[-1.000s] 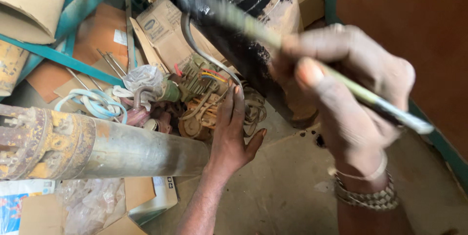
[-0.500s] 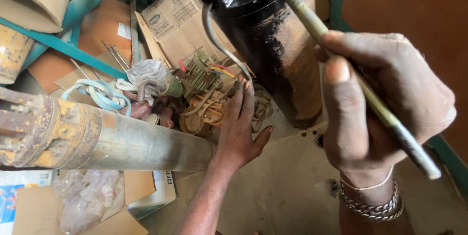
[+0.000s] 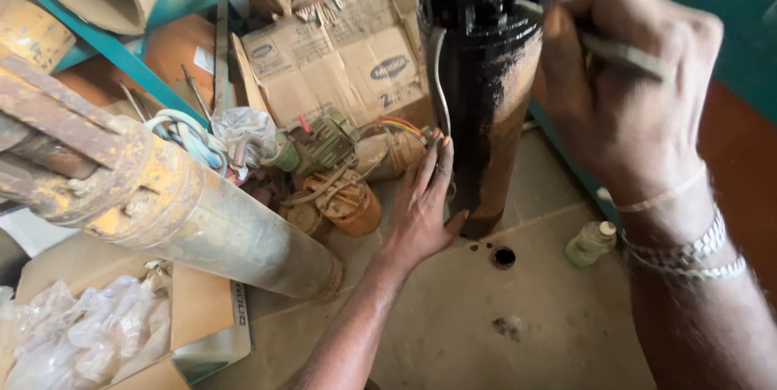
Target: The person sits on the floor of a repair workshop holding a coiled cable in one hand and uses a brush to apply black paint from a small container onto the body of a submersible pump motor, working the brush around the casing and near the cable entry.
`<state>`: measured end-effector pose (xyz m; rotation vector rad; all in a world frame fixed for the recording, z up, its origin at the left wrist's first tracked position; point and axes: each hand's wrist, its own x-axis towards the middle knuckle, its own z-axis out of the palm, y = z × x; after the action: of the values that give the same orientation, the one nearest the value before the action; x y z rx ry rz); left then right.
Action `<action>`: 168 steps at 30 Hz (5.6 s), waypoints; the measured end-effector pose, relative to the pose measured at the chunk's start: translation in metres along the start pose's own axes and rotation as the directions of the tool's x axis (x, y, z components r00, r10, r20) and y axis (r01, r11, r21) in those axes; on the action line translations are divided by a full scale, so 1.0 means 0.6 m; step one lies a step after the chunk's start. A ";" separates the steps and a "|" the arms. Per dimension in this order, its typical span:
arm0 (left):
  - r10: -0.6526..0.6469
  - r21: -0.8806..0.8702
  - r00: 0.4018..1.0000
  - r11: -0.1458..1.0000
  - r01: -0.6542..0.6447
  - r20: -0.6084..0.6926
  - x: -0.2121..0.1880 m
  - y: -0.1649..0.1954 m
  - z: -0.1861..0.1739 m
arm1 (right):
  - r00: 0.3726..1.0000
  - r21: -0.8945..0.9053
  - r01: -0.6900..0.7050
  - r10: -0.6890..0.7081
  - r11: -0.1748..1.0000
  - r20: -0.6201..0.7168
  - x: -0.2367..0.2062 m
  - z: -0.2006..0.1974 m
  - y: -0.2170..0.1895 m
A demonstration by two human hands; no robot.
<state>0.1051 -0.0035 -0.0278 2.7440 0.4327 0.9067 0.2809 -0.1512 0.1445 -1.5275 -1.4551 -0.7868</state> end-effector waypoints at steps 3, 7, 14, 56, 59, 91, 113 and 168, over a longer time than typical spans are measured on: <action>-0.009 -0.043 1.000 0.999 0.008 -0.011 -0.010 0.002 -0.004 | 0.992 0.184 -0.108 0.117 0.977 -0.043 -0.001 -0.013 -0.037; -0.030 -0.065 1.000 0.997 0.031 0.006 -0.014 0.008 -0.009 | 0.963 0.450 -0.222 0.267 0.865 -0.038 -0.018 -0.021 -0.046; -0.018 -0.070 0.999 0.997 0.021 0.042 -0.023 0.011 -0.002 | 0.867 0.555 -0.474 0.473 0.684 0.158 -0.175 -0.084 0.023; 0.031 0.005 0.998 0.999 -0.031 -0.047 -0.042 -0.021 0.050 | 0.412 -0.156 -0.804 0.728 0.573 0.548 -0.686 0.222 0.141; 0.014 -0.008 0.999 1.000 -0.014 -0.036 -0.044 -0.018 0.047 | 0.413 -0.202 -0.781 0.731 0.591 0.544 -0.683 0.213 0.147; -0.010 -0.015 1.000 1.000 0.010 -0.008 -0.042 -0.011 0.043 | 0.396 -0.115 -0.837 0.738 0.535 0.546 -0.684 0.208 0.134; -0.014 -0.030 1.000 0.999 0.015 0.019 -0.043 0.001 0.024 | 0.340 -0.139 -0.872 0.783 0.470 0.520 -0.664 0.146 0.142; -0.020 -0.121 0.995 0.992 0.033 0.101 -0.022 0.010 -0.019 | 0.939 0.246 -0.341 0.341 0.907 0.042 -0.285 0.071 -0.033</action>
<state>0.0892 -0.0122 -0.0245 2.6511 0.3810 0.7591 0.2356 -0.1899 -0.0227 -1.5258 -1.1868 -0.3784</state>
